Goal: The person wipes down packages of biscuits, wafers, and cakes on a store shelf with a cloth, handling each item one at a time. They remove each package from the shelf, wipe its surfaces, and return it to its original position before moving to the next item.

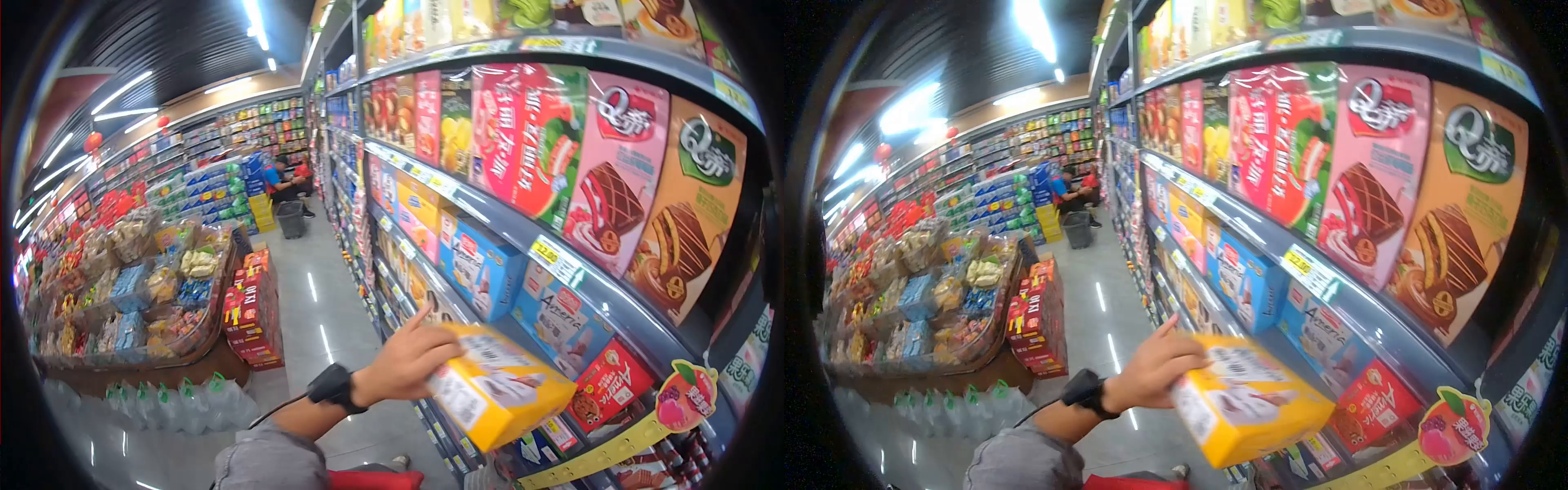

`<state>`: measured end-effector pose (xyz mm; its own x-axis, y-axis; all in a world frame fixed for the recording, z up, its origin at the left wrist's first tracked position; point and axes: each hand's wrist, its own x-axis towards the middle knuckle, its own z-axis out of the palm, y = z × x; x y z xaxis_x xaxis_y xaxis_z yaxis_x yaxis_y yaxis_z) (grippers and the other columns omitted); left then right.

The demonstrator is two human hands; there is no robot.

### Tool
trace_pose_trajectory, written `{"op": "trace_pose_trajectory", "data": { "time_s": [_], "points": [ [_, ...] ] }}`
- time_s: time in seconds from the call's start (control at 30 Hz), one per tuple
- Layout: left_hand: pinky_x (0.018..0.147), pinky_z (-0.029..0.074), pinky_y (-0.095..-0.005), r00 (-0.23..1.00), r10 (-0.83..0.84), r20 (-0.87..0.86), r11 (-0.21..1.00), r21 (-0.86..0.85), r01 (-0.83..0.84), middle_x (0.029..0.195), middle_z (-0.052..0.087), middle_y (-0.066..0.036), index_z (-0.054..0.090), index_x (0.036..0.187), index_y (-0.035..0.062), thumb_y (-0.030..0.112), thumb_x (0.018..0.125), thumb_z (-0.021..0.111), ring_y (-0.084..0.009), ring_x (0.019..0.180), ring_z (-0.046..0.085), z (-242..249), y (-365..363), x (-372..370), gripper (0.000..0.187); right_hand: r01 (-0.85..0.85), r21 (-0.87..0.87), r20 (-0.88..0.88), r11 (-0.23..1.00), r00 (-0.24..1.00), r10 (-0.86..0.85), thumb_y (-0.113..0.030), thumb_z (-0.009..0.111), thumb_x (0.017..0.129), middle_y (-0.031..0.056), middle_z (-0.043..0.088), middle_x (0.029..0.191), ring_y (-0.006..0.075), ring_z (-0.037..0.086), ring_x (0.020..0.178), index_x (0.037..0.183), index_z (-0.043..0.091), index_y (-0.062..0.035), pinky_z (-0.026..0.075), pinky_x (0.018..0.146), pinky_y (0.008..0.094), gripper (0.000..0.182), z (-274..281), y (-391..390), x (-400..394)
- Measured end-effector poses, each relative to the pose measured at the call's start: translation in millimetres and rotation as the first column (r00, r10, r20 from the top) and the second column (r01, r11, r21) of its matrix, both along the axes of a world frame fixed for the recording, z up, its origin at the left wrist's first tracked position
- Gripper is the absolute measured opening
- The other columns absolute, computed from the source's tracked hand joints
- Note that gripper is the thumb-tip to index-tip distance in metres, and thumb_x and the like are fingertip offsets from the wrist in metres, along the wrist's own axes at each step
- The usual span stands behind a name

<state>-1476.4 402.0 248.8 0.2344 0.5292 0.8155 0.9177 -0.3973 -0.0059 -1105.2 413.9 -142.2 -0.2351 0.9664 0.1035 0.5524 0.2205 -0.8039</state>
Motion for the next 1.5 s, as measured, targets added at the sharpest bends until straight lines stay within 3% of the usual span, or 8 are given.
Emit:
{"op": "trace_pose_trajectory", "data": {
  "time_s": [0.23,0.43,0.53,0.7,1.03,1.13,1.23,1.5],
  "points": [
    [0.087,0.054,-0.0319,0.558,0.150,0.816,0.871,-0.377,0.316,0.105,0.069,-0.011,0.058,0.122,-0.0010,0.025,0.078,0.090,-0.0164,0.098,0.067,-93,-36,9,0.060,0.134,0.090,-0.074,0.987,0.989,-0.127,-0.020,0.051,0.102,0.0326,0.039,0.152,0.0471,0.037,0.141,0.151,0.039,0.0040,0.029,0.118,0.0494,0.056,77,3,-20],
    [0.087,0.054,-0.0297,0.019,0.368,0.930,0.767,-0.315,0.558,0.108,0.068,-0.008,0.054,0.123,-0.0013,0.022,0.084,0.086,-0.0126,0.100,0.065,-140,-51,-3,0.055,0.220,0.229,-0.167,0.948,0.969,-0.185,-0.022,0.053,0.100,0.0345,0.035,0.154,0.0499,0.032,0.143,0.153,0.036,0.0041,0.027,0.118,0.0519,0.061,168,-13,-70],
    [0.086,0.054,-0.0295,-0.037,0.455,0.890,0.753,-0.362,0.550,0.107,0.068,-0.009,0.054,0.123,-0.0015,0.028,0.088,0.082,-0.0127,0.100,0.065,-158,-63,-23,0.053,0.193,0.292,-0.177,0.937,0.973,-0.145,-0.023,0.054,0.099,0.0354,0.033,0.155,0.0513,0.029,0.144,0.154,0.034,0.0042,0.026,0.118,0.0531,0.064,198,-18,-116],
    [0.089,0.053,-0.0320,0.136,0.560,0.817,0.667,-0.542,0.511,0.113,0.066,-0.011,0.053,0.129,-0.0014,0.035,0.097,0.069,-0.0144,0.104,0.062,-192,-86,-76,0.051,-0.021,0.401,-0.125,0.916,0.989,0.077,-0.024,0.055,0.098,0.0370,0.029,0.156,0.0537,0.025,0.146,0.155,0.031,0.0043,0.024,0.119,0.0552,0.068,242,-12,-238],
    [0.101,0.050,-0.0331,-0.176,0.251,0.952,0.764,-0.083,0.640,0.129,0.061,-0.010,0.043,0.143,-0.0022,0.032,0.089,0.081,-0.0159,0.117,0.058,-160,-107,-175,0.074,-0.159,0.516,-0.083,0.842,0.969,0.234,-0.023,0.057,0.097,0.0337,0.035,0.153,0.0525,0.028,0.145,0.153,0.036,0.0040,0.024,0.119,0.0560,0.066,255,-8,-392],
    [0.102,0.049,-0.0342,-0.069,0.264,0.962,0.793,-0.175,0.583,0.129,0.060,-0.011,0.044,0.141,-0.0018,0.033,0.088,0.081,-0.0169,0.119,0.057,-174,-103,-194,0.073,-0.190,0.516,-0.064,0.835,0.964,0.258,-0.023,0.057,0.096,0.0323,0.038,0.152,0.0517,0.030,0.145,0.152,0.038,0.0038,0.024,0.119,0.0561,0.064,250,-9,-416],
    [0.103,0.047,-0.0353,0.337,0.264,0.904,0.816,-0.395,0.422,0.129,0.060,-0.014,0.044,0.141,-0.0011,0.033,0.089,0.080,-0.0193,0.121,0.055,-190,-95,-209,0.071,-0.237,0.514,-0.026,0.825,0.956,0.291,-0.022,0.057,0.096,0.0308,0.041,0.151,0.0509,0.032,0.144,0.151,0.040,0.0037,0.024,0.119,0.0561,0.063,240,-13,-436],
    [0.101,0.048,-0.0382,0.234,0.140,0.962,0.863,-0.235,0.447,0.132,0.058,-0.016,0.044,0.144,0.0008,0.038,0.094,0.073,-0.0237,0.121,0.055,-238,-72,-213,0.069,-0.338,0.492,0.094,0.803,0.937,0.337,-0.021,0.058,0.095,0.0269,0.048,0.148,0.0488,0.036,0.143,0.147,0.045,0.0034,0.024,0.119,0.0562,0.059,201,-20,-452]
  ]
}}
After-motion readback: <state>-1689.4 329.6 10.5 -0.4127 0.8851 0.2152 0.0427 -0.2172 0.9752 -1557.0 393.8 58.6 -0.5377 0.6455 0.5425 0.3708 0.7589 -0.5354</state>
